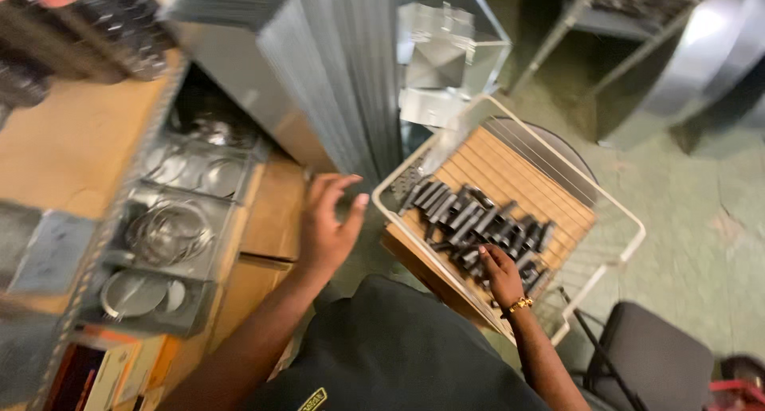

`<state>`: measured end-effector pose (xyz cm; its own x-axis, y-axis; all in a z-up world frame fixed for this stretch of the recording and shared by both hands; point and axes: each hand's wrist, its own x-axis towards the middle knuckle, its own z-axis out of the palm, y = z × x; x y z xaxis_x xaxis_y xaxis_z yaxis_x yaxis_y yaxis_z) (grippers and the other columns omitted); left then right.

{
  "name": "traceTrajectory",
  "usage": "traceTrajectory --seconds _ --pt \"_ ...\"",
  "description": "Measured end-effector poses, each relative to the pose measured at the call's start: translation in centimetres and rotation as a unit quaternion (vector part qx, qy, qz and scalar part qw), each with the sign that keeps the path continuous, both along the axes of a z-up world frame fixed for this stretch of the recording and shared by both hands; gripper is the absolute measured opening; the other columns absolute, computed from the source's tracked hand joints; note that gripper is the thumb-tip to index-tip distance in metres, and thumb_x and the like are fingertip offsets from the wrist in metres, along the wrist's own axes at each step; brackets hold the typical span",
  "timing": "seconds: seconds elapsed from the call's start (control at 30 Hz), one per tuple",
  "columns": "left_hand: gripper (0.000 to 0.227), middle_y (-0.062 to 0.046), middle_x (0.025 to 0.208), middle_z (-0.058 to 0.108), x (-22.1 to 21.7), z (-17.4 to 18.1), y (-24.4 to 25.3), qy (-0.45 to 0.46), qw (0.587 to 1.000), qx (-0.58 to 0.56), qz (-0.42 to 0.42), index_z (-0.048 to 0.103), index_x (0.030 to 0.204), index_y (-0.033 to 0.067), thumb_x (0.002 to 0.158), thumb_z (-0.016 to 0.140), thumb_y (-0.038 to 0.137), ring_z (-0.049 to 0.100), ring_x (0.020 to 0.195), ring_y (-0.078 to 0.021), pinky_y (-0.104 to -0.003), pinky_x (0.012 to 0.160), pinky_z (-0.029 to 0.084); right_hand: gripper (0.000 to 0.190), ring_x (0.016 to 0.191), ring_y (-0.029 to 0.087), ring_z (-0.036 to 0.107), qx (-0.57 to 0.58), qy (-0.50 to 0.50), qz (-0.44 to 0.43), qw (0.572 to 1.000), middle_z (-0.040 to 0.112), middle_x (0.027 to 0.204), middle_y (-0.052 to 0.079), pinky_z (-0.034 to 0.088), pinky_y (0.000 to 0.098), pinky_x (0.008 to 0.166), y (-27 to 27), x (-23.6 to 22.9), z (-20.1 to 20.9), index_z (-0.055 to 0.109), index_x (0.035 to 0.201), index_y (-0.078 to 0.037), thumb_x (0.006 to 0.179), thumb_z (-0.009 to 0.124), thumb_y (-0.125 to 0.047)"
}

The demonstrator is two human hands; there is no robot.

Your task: The person repeatedly picks up cylindrical metal parts from a wire basket and places them into metal bins on a shelf. The person handles the parts one by one, transferring them from the basket to the bins.

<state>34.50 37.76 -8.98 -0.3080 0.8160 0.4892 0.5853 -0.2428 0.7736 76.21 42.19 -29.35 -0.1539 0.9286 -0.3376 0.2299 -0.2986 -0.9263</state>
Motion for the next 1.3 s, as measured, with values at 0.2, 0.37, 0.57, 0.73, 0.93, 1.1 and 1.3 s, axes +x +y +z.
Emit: traceTrajectory --seconds 0.2,0.37,0.57,0.73,0.93,1.1,1.3 --pt "0.026 -0.008 0.120 0.076 9.8 -14.0 5.8 0.043 0.971 -0.200 -0.126 0.081 0.131 0.0171 0.108 0.083 0.030 0.081 0.107 -0.0364 -0.049 0.090 0.065 0.037 0.088 0.026 0.066 -0.015 -0.111 -0.062 0.992 0.072 0.089 0.011 0.055 0.0450 0.085 -3.2 6.4 -1.8 0.087 0.130 -0.014 0.119 0.071 -0.045" --pt "0.035 -0.017 0.119 0.072 14.7 -21.1 10.3 0.182 0.879 -0.389 -0.209 0.066 0.110 0.0101 0.110 0.075 0.045 0.081 0.108 -0.0479 -0.063 0.092 0.067 0.039 0.074 0.023 0.065 -0.033 -0.154 -0.084 0.984 0.066 0.073 0.008 0.053 0.0417 0.072 -5.3 9.8 -0.6 0.086 0.135 -0.017 0.117 0.073 -0.050" --pt "0.051 -0.019 0.136 0.067 17.6 -29.4 15.3 0.302 0.832 -0.446 -0.132 0.057 0.140 0.0098 0.113 0.068 0.052 0.080 0.121 -0.0482 -0.066 0.102 0.067 0.040 0.095 0.031 0.065 -0.001 -0.125 -0.073 0.989 0.076 0.094 0.020 0.055 0.0489 0.094 -7.1 12.1 -0.1 0.084 0.138 -0.009 0.119 0.070 -0.041" --pt "0.052 -0.020 0.125 0.064 18.4 -34.4 17.1 0.367 0.804 -0.450 -0.132 0.053 0.140 0.0076 0.117 0.058 0.054 0.077 0.110 -0.0482 -0.068 0.091 0.065 0.036 0.092 0.026 0.062 0.002 -0.113 -0.068 0.991 0.068 0.088 0.011 0.053 0.0423 0.090 -7.2 12.7 -0.2 0.085 0.140 -0.011 0.119 0.071 -0.037" --pt "0.046 -0.022 0.123 0.068 18.7 -26.3 15.0 0.358 0.833 -0.399 -0.140 0.056 0.140 0.0018 0.122 0.052 0.044 0.079 0.106 -0.0481 -0.065 0.088 0.064 0.035 0.078 0.019 0.061 0.005 -0.098 -0.047 0.994 0.066 0.080 0.006 0.054 0.0362 0.077 -5.4 11.1 1.3 0.085 0.138 -0.013 0.119 0.070 -0.037" --pt "0.046 -0.017 0.102 0.068 16.4 -19.1 9.4 0.291 0.928 -0.223 -0.067 0.053 0.133 0.0021 0.124 0.042 0.046 0.082 0.073 -0.0455 -0.058 0.065 0.066 0.037 0.079 0.020 0.062 0.028 -0.085 0.032 0.996 0.068 0.082 0.009 0.053 0.0370 0.075 -2.7 8.0 -1.4 0.087 0.133 -0.011 0.118 0.073 -0.042" --pt "0.026 -0.001 0.098 0.059 6.9 -15.2 1.5 -0.443 0.874 -0.163 -0.118 0.055 0.118 0.0185 0.122 0.056 0.044 0.070 0.078 -0.0115 -0.029 0.059 0.062 0.038 0.086 0.018 0.060 0.096 -0.107 0.182 0.973 0.067 0.093 0.003 0.051 0.0376 0.078 1.2 -0.9 0.3 0.080 0.113 -0.011 0.117 0.062 -0.044"
